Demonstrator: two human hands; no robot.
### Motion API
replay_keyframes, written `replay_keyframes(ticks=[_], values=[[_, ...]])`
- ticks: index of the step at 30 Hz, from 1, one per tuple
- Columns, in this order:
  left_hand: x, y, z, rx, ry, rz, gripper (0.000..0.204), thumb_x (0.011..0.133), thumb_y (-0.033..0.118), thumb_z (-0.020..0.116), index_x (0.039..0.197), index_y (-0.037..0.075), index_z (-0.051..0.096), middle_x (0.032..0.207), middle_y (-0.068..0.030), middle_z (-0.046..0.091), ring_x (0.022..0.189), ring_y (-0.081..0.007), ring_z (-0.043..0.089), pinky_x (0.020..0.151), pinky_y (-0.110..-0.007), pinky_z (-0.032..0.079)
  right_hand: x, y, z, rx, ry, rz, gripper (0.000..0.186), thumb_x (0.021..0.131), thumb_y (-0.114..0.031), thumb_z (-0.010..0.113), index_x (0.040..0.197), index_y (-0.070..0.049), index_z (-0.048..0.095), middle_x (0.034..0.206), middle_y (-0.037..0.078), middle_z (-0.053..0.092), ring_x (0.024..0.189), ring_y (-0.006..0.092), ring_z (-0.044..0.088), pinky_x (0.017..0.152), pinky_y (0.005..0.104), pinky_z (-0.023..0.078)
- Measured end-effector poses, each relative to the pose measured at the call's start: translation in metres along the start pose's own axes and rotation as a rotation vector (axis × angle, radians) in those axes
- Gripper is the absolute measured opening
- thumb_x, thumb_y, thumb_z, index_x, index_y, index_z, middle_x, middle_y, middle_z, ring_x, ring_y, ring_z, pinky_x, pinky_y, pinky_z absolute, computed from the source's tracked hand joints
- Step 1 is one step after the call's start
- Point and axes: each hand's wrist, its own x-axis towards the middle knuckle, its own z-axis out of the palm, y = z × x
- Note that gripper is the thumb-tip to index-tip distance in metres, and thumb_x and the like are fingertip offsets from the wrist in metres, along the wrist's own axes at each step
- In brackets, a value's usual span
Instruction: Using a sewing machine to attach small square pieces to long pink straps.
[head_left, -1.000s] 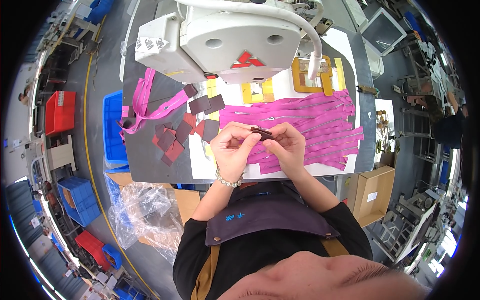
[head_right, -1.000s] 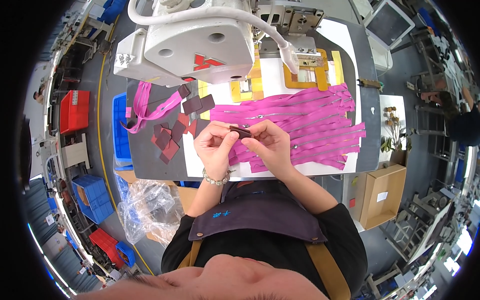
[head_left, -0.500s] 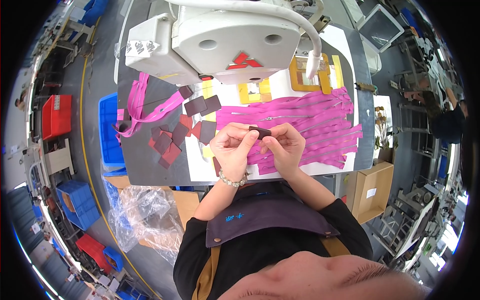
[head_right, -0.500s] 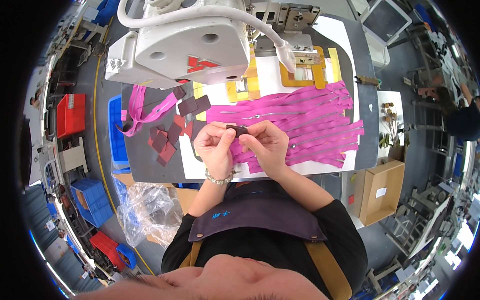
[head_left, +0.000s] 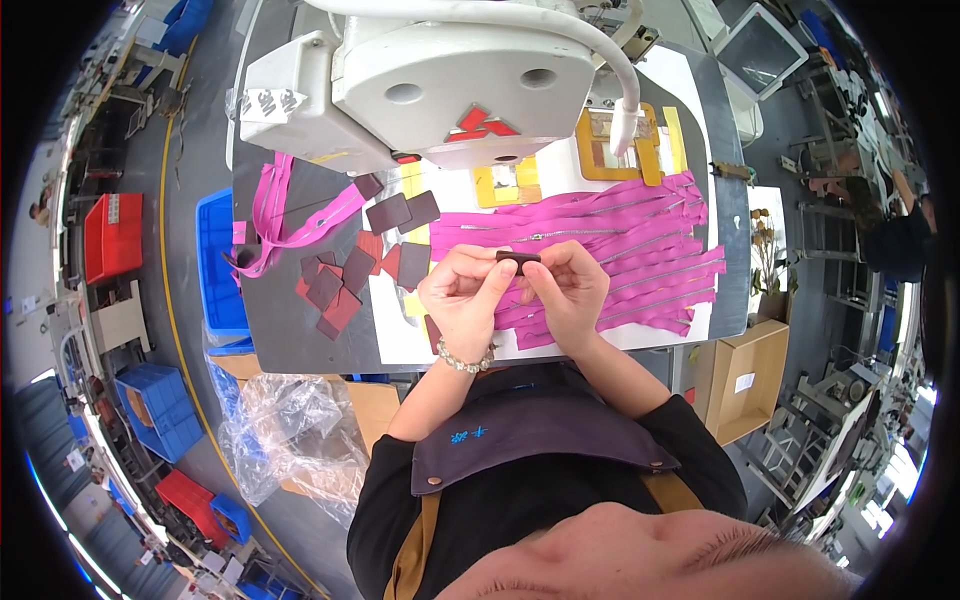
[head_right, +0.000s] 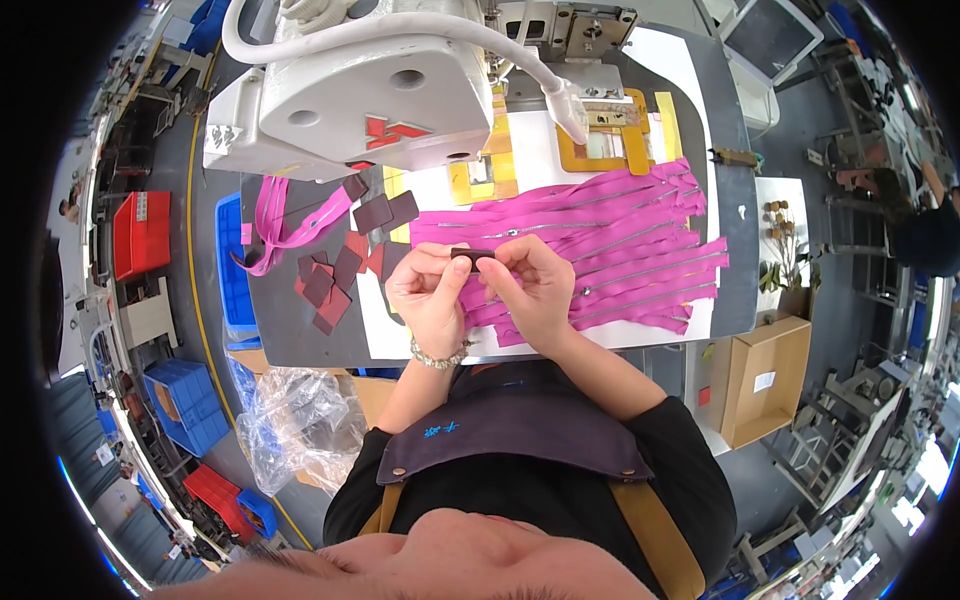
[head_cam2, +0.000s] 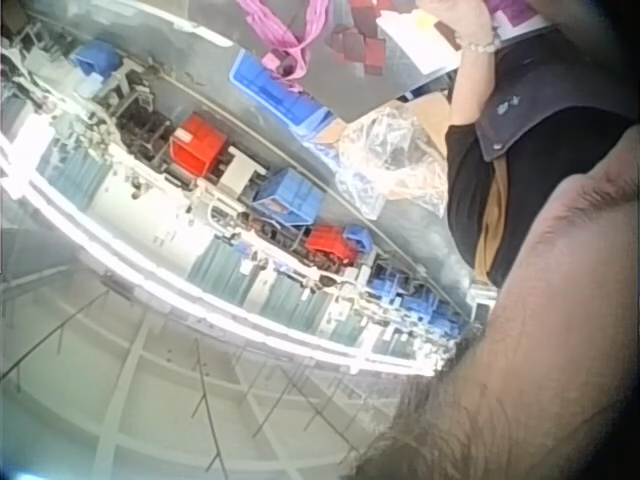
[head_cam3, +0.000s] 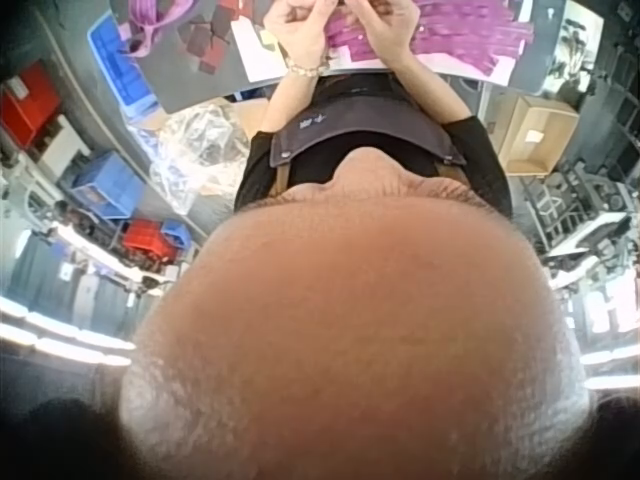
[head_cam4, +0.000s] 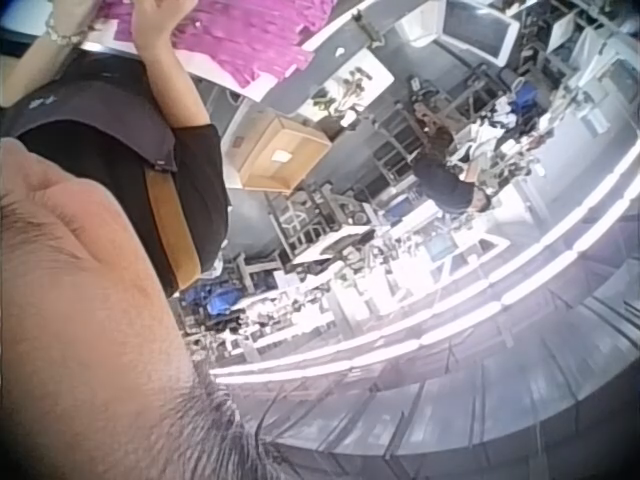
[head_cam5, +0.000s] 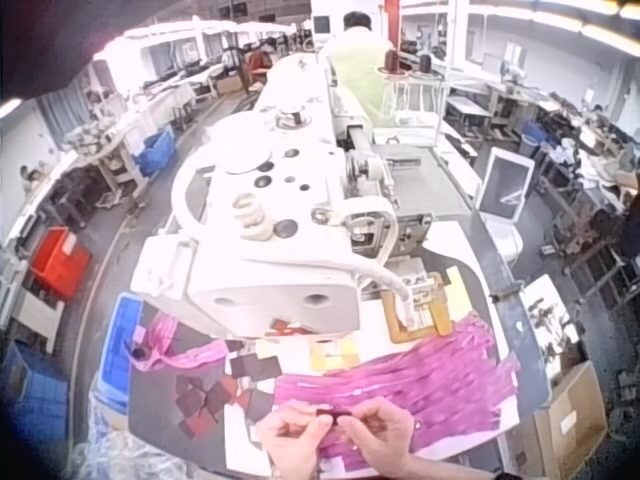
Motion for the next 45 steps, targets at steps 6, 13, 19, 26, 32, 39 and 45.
replay_keyframes(ticks=[6,13,19,26,32,39,45], values=[[0.013,0.017,0.0,0.4,-0.237,-0.095,0.01,0.086,0.001,0.062,0.083,0.0,0.053,0.074,-0.0072,0.059,0.063,-0.013,0.053,0.059,-0.026,0.044,-0.001,0.001,-0.003,-0.062,0.02,-0.046,0.009,0.087,0.003,0.061,0.088,0.001,0.053,0.073,0.008,0.063,0.06,0.0075,0.059,0.053,0.0192,0.048],[0.019,0.022,0.0,0.757,-0.44,-0.001,0.022,0.091,0.015,0.056,0.077,0.001,0.048,0.063,-0.013,0.048,0.056,-0.0287,0.047,0.053,-0.034,0.039,0.002,0.0,-0.006,-0.031,0.036,-0.019,0.009,0.088,0.0,0.062,0.088,0.0,0.053,0.071,0.007,0.064,0.058,0.0072,0.059,0.052,0.0187,0.047],[0.015,0.02,0.005,0.718,-0.389,-0.041,0.021,0.092,0.016,0.055,0.078,0.001,0.051,0.063,-0.0124,0.051,0.055,-0.0265,0.05,0.052,-0.033,0.04,0.002,0.001,-0.006,0.01,0.056,-0.012,0.01,0.088,-0.001,0.063,0.088,0.0,0.053,0.072,0.007,0.064,0.058,0.0072,0.059,0.051,0.0184,0.047],[0.015,0.02,0.007,0.744,-0.391,-0.001,0.021,0.091,0.015,0.056,0.077,0.0,0.051,0.062,-0.0125,0.049,0.054,-0.0273,0.05,0.051,-0.034,0.039,0.003,-0.001,-0.006,0.042,0.074,-0.005,0.01,0.087,0.0,0.063,0.086,-0.001,0.053,0.071,0.006,0.063,0.057,0.0064,0.058,0.05,0.0182,0.046],[0.016,0.019,0.009,0.807,-0.402,0.064,0.021,0.09,0.012,0.058,0.075,0.0,0.049,0.061,-0.013,0.047,0.054,-0.0291,0.047,0.05,-0.035,0.037,0.004,0.0,-0.007,0.063,0.097,0.026,0.012,0.086,-0.001,0.064,0.083,-0.002,0.053,0.069,0.005,0.062,0.057,0.0052,0.056,0.047,0.0178,0.044],[0.014,0.011,0.006,0.761,-0.394,0.044,0.023,0.091,0.013,0.057,0.075,0.0,0.048,0.062,-0.0134,0.047,0.054,-0.0297,0.047,0.05,-0.036,0.037,0.005,-0.004,-0.005,0.051,0.118,0.03,0.015,0.084,0.0,0.067,0.079,-0.003,0.053,0.068,0.002,0.059,0.056,0.0038,0.055,0.046,0.0175,0.043],[0.015,0.003,0.002,0.751,-0.403,0.038,0.024,0.093,0.016,0.055,0.076,-0.001,0.05,0.063,-0.0143,0.049,0.055,-0.0305,0.048,0.051,-0.036,0.038,0.006,-0.003,-0.006,0.052,0.14,0.087,0.016,0.083,0.001,0.067,0.078,-0.004,0.053,0.068,0.001,0.059,0.056,0.0025,0.055,0.045,0.0169,0.041]])
